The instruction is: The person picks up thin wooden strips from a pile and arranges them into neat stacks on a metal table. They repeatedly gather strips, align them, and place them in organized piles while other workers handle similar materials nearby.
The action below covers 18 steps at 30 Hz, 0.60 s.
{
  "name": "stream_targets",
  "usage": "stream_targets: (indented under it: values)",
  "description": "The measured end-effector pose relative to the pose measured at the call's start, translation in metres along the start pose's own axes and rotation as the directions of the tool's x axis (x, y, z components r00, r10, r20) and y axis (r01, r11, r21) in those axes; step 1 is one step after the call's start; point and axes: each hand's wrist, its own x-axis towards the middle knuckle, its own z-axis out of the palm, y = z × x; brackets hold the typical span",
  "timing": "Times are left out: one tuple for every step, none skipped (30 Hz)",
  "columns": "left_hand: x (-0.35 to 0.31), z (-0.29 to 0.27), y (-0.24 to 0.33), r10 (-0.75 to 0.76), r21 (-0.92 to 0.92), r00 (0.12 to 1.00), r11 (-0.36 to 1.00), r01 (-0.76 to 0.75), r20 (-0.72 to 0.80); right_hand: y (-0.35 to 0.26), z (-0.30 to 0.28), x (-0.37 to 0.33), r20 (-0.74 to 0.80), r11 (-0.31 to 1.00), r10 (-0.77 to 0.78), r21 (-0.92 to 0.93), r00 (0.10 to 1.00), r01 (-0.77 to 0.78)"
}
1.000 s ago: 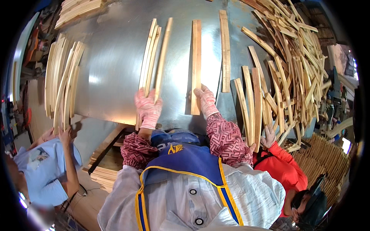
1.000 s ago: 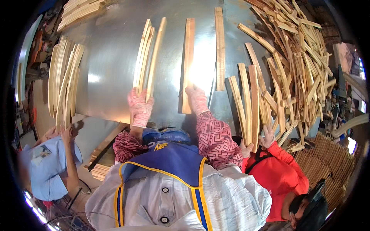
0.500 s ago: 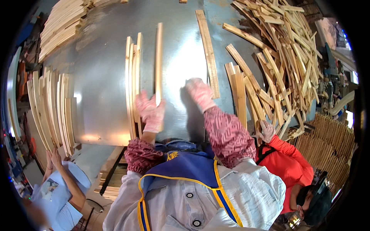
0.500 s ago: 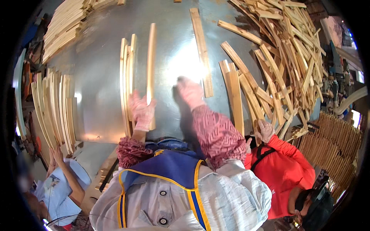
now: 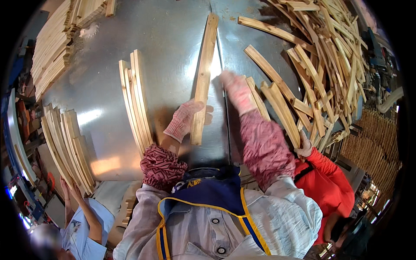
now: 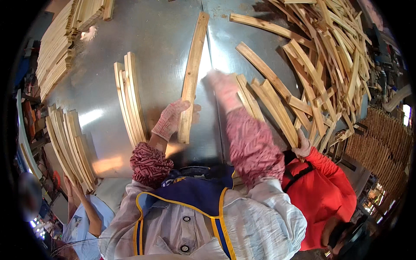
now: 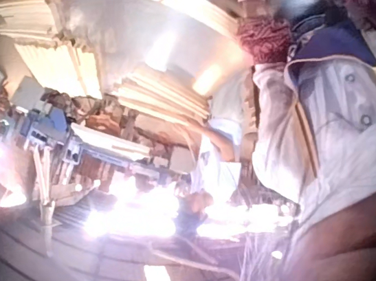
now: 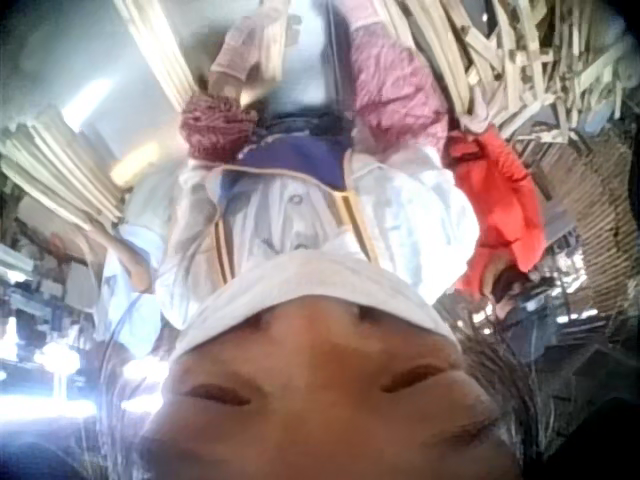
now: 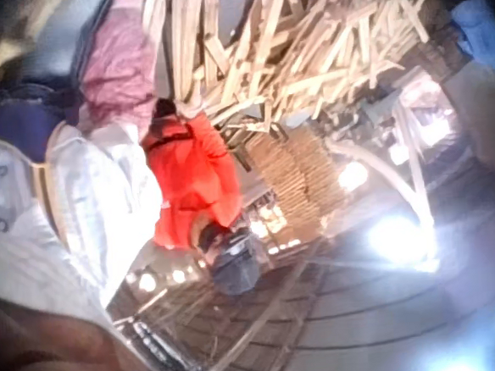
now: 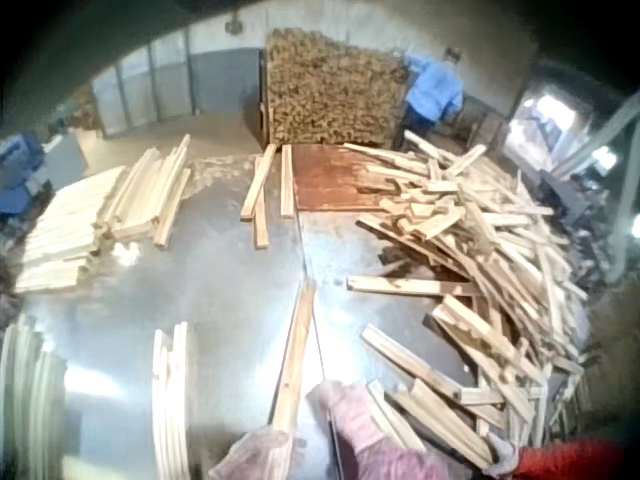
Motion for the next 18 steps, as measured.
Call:
stream_targets:
  values:
    - [0.011, 0.0, -0.005, -0.003, -0.133, 0.998, 0.991, 0.011, 0.059, 0.028, -0.005, 0.032, -0.202, 0.996, 0.018, 0.086, 0.979, 0.0]
    - [0.016, 0.001, -0.004, 0.004, -0.1, 1.0, 0.995, -0.003, 0.008, 0.035, -0.026, 0.055, -0.341, 0.991, -0.126, -0.012, 0.932, 0.13]
    - [0.017, -0.001, -0.004, -0.01, -0.103, 1.0, 0.995, 0.009, -0.004, 0.046, -0.047, 0.083, -0.398, 0.944, -0.281, -0.279, 0.873, 0.177]
    - [0.018, -0.004, -0.004, -0.015, -0.105, 1.0, 0.994, 0.013, -0.016, 0.038, -0.071, 0.11, -0.345, 0.876, -0.201, -0.483, 0.917, 0.01]
    - [0.02, -0.007, -0.001, -0.015, -0.098, 1.0, 0.995, 0.012, -0.025, 0.03, -0.092, 0.136, -0.319, 0.738, -0.113, -0.661, 0.941, -0.135]
    - [0.02, -0.006, 0.002, -0.009, -0.148, 1.0, 0.989, 0.005, -0.025, 0.038, -0.103, 0.161, -0.336, 0.673, -0.192, -0.729, 0.922, -0.125]
    - [0.023, -0.016, -0.002, -0.004, -0.048, 1.0, 0.999, 0.004, 0.004, 0.044, -0.116, 0.186, -0.353, 0.602, -0.271, -0.788, 0.896, -0.128]
    - [0.028, -0.028, -0.011, -0.005, 0.064, 0.999, 0.998, 0.002, 0.048, 0.059, -0.122, 0.209, -0.39, 0.597, -0.301, -0.789, 0.87, -0.147]
    - [0.03, -0.034, -0.019, -0.117, 0.215, 0.988, 0.967, 0.136, -0.101, 0.06, -0.117, 0.222, -0.393, 0.581, -0.291, -0.797, 0.872, -0.165]
    - [0.022, -0.021, -0.008, 0.038, 0.66, 0.966, 0.737, 0.145, -0.256, 0.059, -0.108, 0.231, -0.401, 0.565, -0.271, -0.802, 0.875, -0.193]
    - [0.022, -0.023, -0.02, 0.148, 0.507, 0.939, 0.861, 0.032, -0.31, 0.057, -0.101, 0.238, -0.423, 0.548, -0.244, -0.803, 0.873, -0.236]
    - [0.028, -0.025, -0.011, 0.102, 0.473, 0.926, 0.876, 0.09, -0.365, 0.067, -0.097, 0.249, -0.507, 0.614, -0.238, -0.739, 0.829, -0.276]
    - [0.03, -0.026, -0.004, 0.046, 0.406, 0.892, 0.9, 0.158, -0.449, 0.042, -0.089, 0.25, -0.47, 0.623, -0.092, -0.715, 0.878, -0.318]
    - [0.048, -0.053, 0.006, 0.321, 0.641, 0.869, 0.768, -0.005, -0.378, 0.017, -0.085, 0.246, -0.43, 0.613, 0.061, -0.696, 0.901, -0.373]
    - [0.063, -0.033, 0.062, 0.372, 0.745, 0.85, 0.666, 0.036, -0.373, 0.018, -0.07, 0.238, -0.417, 0.654, -0.158, -0.724, 0.895, -0.221]
    - [0.075, -0.015, 0.118, 0.422, 0.828, 0.825, 0.553, 0.095, -0.377, 0.002, -0.052, 0.218, -0.306, 0.716, -0.245, -0.697, 0.92, -0.041]
    - [0.089, 0.004, 0.176, 0.47, 0.891, 0.803, 0.427, 0.155, -0.365, -0.003, -0.028, 0.202, -0.219, 0.735, -0.341, -0.668, 0.914, 0.114]
    - [0.111, 0.003, 0.216, 0.651, 0.934, 0.67, 0.269, 0.235, -0.356, -0.005, 0.003, 0.18, -0.212, 0.686, -0.566, -0.658, 0.797, 0.312]
